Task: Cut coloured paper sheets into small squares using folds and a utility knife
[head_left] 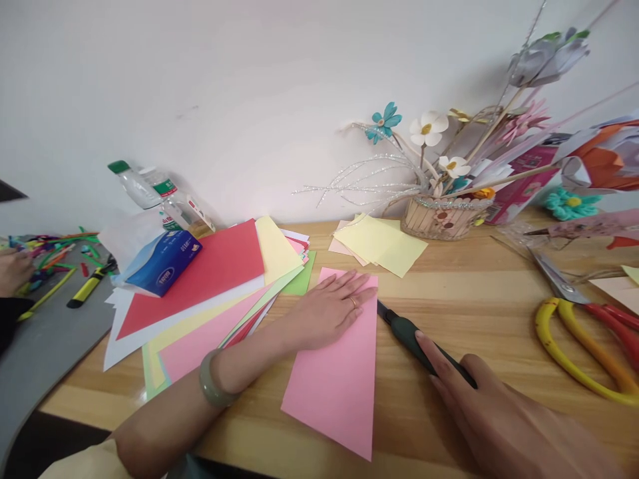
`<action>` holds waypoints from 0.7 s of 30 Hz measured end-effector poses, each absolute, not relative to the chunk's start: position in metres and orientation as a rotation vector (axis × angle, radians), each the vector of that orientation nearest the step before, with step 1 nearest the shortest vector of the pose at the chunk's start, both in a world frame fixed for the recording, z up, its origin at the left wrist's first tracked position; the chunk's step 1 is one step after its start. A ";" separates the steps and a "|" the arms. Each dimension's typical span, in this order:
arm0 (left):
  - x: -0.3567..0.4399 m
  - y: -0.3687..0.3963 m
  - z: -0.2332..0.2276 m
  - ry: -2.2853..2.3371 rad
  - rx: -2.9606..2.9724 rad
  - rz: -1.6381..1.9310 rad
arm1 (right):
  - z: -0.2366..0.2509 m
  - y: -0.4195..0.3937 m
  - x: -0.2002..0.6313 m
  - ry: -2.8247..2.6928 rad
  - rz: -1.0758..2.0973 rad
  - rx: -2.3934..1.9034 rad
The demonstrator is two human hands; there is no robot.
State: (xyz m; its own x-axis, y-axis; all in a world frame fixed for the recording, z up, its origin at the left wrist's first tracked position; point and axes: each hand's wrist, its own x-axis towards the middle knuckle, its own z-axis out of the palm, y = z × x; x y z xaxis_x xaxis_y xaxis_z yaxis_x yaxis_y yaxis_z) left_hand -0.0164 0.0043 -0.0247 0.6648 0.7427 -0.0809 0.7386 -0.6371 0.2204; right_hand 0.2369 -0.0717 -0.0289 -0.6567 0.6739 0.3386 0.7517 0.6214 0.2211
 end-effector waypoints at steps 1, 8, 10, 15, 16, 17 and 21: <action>-0.016 0.004 -0.025 1.203 2.639 0.028 | -0.028 -0.071 0.237 -2.621 -0.520 -1.174; -0.017 0.004 -0.028 1.211 2.634 0.061 | -0.028 -0.068 0.235 -2.617 -0.545 -1.176; -0.017 0.004 -0.028 1.211 2.633 0.065 | -0.027 -0.068 0.234 -2.614 -0.523 -1.198; -0.016 0.004 -0.027 1.209 2.626 0.049 | -0.024 -0.065 0.233 -2.604 -0.559 -1.211; -0.016 0.004 -0.026 1.209 2.628 0.049 | -0.024 -0.064 0.232 -2.612 -0.575 -1.206; -0.016 0.004 -0.026 1.208 2.629 0.051 | -0.023 -0.063 0.232 -2.617 -0.588 -1.201; -0.016 0.004 -0.026 1.198 2.630 0.057 | -0.023 -0.061 0.230 -2.602 -0.607 -1.216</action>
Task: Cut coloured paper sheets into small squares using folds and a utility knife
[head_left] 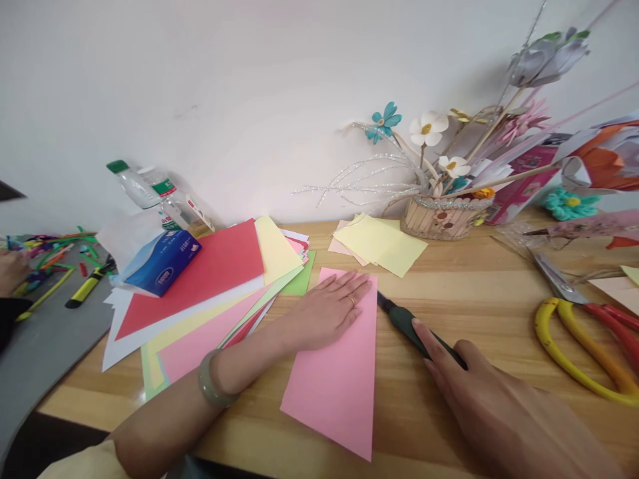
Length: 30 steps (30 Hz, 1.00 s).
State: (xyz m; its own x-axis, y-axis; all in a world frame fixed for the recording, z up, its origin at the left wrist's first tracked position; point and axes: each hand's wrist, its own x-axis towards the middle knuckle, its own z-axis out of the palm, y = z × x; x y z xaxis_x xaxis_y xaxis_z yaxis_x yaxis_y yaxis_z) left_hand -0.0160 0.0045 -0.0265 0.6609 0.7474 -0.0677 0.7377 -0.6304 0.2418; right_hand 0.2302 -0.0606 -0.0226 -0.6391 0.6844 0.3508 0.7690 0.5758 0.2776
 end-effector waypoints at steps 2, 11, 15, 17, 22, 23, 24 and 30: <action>-0.016 0.005 -0.027 1.198 2.632 0.058 | -0.024 -0.060 0.230 -2.612 -0.610 -1.238; -0.015 0.004 -0.025 1.209 2.630 0.021 | -0.033 -0.058 0.227 -2.658 -0.655 -1.457; -0.015 0.004 -0.025 1.207 2.634 0.031 | -0.033 -0.057 0.226 -2.624 -0.708 -1.467; -0.015 0.004 -0.025 1.206 2.634 0.029 | -0.031 -0.056 0.225 -2.621 -0.706 -1.423; -0.016 0.004 -0.026 1.200 2.637 0.046 | -0.023 -0.052 0.224 -2.586 -0.697 -1.335; -0.016 0.005 -0.026 1.200 2.636 0.048 | -0.022 -0.052 0.224 -2.593 -0.683 -1.321; -0.016 0.005 -0.026 1.202 2.634 0.048 | -0.021 -0.051 0.224 -2.599 -0.669 -1.304; -0.016 0.004 -0.026 1.200 2.637 0.036 | -0.016 -0.048 0.221 -2.586 -0.720 -1.335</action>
